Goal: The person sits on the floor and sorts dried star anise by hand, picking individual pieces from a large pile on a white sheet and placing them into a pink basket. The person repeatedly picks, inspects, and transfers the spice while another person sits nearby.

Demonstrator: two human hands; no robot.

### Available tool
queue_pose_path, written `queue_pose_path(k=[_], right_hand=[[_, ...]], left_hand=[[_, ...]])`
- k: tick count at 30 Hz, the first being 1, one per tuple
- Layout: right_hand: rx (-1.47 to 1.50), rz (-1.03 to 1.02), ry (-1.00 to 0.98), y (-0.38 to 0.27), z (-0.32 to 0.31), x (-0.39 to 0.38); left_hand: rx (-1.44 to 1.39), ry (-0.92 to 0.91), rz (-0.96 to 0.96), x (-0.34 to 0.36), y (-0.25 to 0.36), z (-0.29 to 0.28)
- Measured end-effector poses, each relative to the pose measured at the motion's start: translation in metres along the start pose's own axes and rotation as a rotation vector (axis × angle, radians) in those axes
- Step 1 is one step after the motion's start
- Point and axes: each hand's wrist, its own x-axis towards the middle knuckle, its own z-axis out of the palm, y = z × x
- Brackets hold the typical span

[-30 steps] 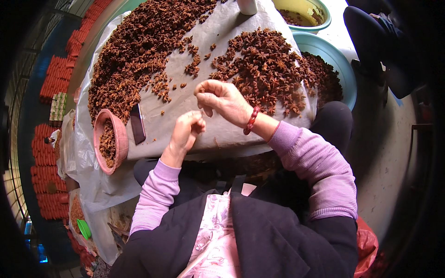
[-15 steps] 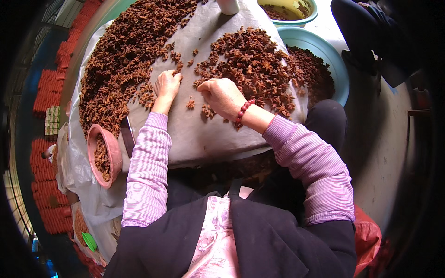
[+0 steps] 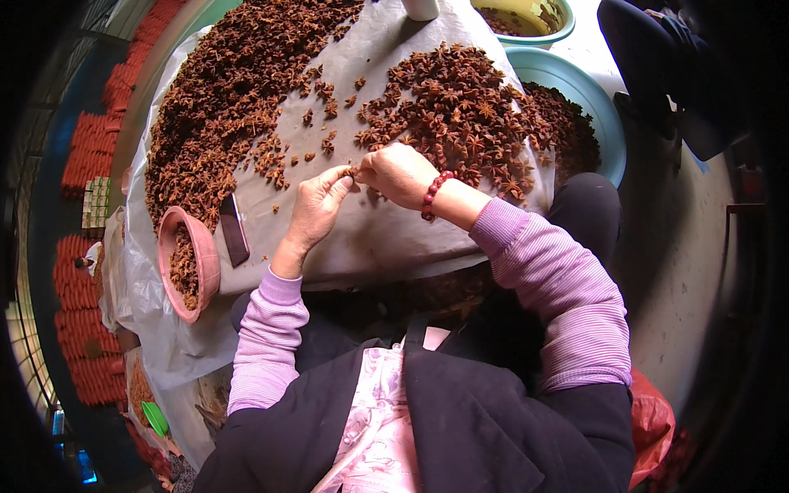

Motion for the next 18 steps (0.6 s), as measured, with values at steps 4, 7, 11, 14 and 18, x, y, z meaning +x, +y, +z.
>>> queue_pose_path(k=[4, 7, 11, 14, 18], right_hand=[[0.09, 0.009, -0.112, -0.004, 0.003, -0.005], [0.159, 0.034, -0.054, -0.008, -0.002, -0.007], [0.29, 0.127, 0.046, -0.008, -0.005, -0.008], [0.498, 0.125, -0.012, -0.012, -0.004, -0.007], [0.525, 0.214, -0.094, -0.017, -0.007, -0.007]], left_hand=[[-0.134, -0.067, -0.112, -0.013, 0.0, -0.001], [-0.479, -0.1, -0.199, -0.011, -0.01, -0.005], [-0.698, -0.094, -0.289, -0.012, -0.004, -0.007], [-0.733, -0.087, -0.295, -0.013, -0.001, -0.006], [-0.637, -0.06, -0.289, -0.011, -0.002, 0.0]])
